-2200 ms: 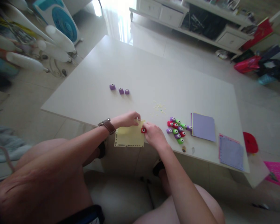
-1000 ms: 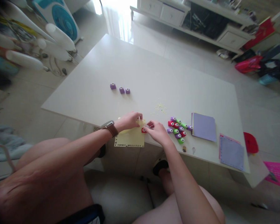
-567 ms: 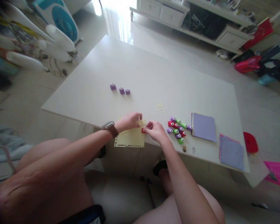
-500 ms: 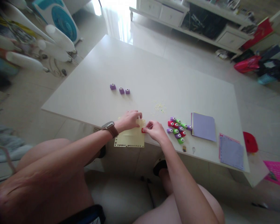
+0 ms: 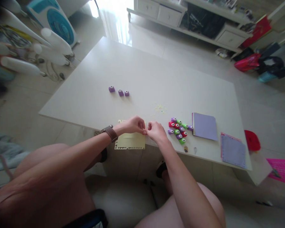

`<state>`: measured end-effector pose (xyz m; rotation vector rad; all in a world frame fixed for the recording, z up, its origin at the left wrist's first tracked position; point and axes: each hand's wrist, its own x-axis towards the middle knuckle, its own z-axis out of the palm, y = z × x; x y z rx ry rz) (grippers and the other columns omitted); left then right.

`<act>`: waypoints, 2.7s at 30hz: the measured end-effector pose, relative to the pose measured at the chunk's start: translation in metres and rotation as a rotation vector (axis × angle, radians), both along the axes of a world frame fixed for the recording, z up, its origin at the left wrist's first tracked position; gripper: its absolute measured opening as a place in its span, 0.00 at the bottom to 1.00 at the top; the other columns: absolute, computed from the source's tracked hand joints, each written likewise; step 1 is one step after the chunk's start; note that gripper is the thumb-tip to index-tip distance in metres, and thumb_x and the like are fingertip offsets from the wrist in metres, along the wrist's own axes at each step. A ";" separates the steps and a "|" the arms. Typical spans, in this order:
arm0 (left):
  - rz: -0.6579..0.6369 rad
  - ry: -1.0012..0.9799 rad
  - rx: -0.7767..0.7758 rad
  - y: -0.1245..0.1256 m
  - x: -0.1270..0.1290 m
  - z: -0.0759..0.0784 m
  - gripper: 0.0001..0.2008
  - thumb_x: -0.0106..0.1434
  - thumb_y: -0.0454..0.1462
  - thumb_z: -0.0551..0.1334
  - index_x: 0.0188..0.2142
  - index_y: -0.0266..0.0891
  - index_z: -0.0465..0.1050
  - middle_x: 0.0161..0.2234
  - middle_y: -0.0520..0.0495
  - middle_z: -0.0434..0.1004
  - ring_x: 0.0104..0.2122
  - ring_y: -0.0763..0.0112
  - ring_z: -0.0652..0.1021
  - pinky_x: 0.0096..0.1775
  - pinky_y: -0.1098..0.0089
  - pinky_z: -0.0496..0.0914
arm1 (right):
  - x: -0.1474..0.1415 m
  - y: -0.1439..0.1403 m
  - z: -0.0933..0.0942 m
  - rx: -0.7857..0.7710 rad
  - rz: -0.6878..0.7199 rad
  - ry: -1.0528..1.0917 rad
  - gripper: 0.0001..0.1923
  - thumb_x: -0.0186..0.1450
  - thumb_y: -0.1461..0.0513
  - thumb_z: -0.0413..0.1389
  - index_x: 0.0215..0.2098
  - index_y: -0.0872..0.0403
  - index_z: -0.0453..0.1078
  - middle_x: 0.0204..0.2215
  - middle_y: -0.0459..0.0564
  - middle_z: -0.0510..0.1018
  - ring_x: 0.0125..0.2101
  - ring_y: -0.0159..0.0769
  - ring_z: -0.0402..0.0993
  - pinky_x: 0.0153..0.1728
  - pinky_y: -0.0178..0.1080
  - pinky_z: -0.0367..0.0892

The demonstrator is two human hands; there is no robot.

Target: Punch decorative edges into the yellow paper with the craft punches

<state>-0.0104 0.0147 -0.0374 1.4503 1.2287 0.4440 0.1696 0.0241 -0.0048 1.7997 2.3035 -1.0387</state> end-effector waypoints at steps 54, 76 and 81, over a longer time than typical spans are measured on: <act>-0.048 0.494 0.171 0.001 -0.026 0.001 0.15 0.43 0.36 0.76 0.31 0.39 0.76 0.30 0.49 0.79 0.30 0.68 0.76 0.30 0.70 0.65 | 0.017 -0.010 0.025 0.111 0.225 -0.118 0.08 0.63 0.67 0.56 0.37 0.51 0.76 0.40 0.53 0.80 0.41 0.41 0.75 0.42 0.38 0.64; -0.051 0.529 0.138 0.002 -0.024 0.002 0.16 0.44 0.36 0.76 0.33 0.39 0.76 0.32 0.48 0.79 0.31 0.68 0.76 0.30 0.70 0.64 | 0.034 -0.010 0.019 0.108 0.429 -0.040 0.23 0.56 0.77 0.52 0.39 0.51 0.80 0.47 0.53 0.74 0.48 0.42 0.67 0.50 0.39 0.64; -0.055 0.523 0.139 0.002 -0.024 0.001 0.17 0.44 0.36 0.77 0.32 0.39 0.76 0.32 0.49 0.79 0.30 0.68 0.76 0.29 0.71 0.64 | 0.034 -0.008 0.017 0.219 0.402 -0.188 0.23 0.62 0.73 0.51 0.51 0.51 0.77 0.47 0.57 0.74 0.48 0.46 0.66 0.49 0.42 0.64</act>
